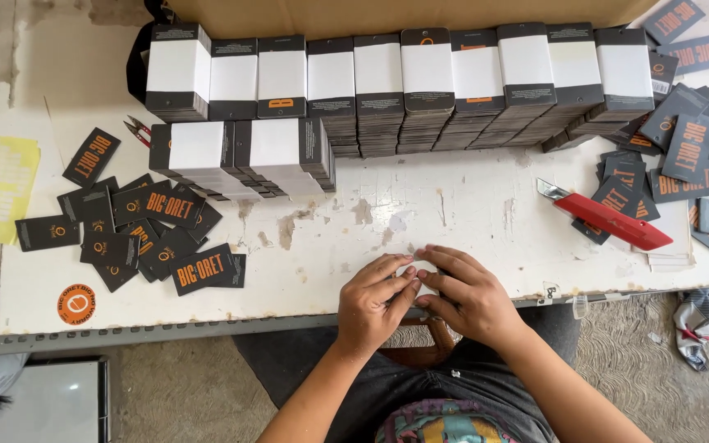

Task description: The person is manually bundling stacks of clothing tags by wrapping them with white paper strips.

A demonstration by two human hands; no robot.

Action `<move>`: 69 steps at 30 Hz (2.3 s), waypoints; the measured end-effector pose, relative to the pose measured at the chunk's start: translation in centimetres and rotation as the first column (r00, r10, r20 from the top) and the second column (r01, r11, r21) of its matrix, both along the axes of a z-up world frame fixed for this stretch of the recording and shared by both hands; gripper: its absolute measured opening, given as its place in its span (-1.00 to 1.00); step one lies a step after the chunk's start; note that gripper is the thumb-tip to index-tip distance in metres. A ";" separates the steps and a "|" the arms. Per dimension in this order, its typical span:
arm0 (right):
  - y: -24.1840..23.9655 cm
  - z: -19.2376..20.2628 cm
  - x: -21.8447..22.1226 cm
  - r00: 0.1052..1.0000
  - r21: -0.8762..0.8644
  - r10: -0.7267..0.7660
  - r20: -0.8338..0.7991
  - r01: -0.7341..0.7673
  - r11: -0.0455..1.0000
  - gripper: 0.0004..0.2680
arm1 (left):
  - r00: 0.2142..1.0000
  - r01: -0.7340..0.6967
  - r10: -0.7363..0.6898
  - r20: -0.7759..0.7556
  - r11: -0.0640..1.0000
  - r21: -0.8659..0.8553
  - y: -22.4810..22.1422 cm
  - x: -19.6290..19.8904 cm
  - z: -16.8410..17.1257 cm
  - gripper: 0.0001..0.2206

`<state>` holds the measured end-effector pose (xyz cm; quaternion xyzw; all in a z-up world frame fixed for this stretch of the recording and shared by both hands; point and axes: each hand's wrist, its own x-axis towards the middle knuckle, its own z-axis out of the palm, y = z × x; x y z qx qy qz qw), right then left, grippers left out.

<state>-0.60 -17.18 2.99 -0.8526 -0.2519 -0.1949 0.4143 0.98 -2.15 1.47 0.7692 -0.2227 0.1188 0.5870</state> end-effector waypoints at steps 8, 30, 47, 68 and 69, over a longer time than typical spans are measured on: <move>-0.5 0.2 0.1 1.000 -0.048 0.019 -0.004 -0.019 0.999 -0.89 | 0.999 0.002 -0.003 -0.047 1.000 -0.016 0.0 0.1 -0.4 -0.97; -0.6 1.4 0.8 0.971 -0.188 0.114 -0.210 -0.155 0.970 -0.78 | 0.997 0.010 -0.009 -0.077 1.000 0.018 0.2 -0.5 -1.0 -0.99; -0.4 0.4 0.7 0.934 0.158 0.045 -0.354 0.012 0.987 -0.85 | 0.999 0.028 -0.027 -0.043 0.999 0.019 0.5 -0.3 -0.8 -0.98; 0.0 -0.6 0.7 0.974 0.221 0.001 -0.225 0.050 0.974 -0.95 | 0.996 0.012 -0.010 -0.089 1.000 0.018 0.3 -0.4 -0.8 -0.98; 0.0 -0.2 0.6 0.964 0.254 0.036 -0.264 0.034 0.967 -0.95 | 0.995 0.003 -0.001 -0.101 1.000 0.021 0.2 -0.6 -0.7 -0.98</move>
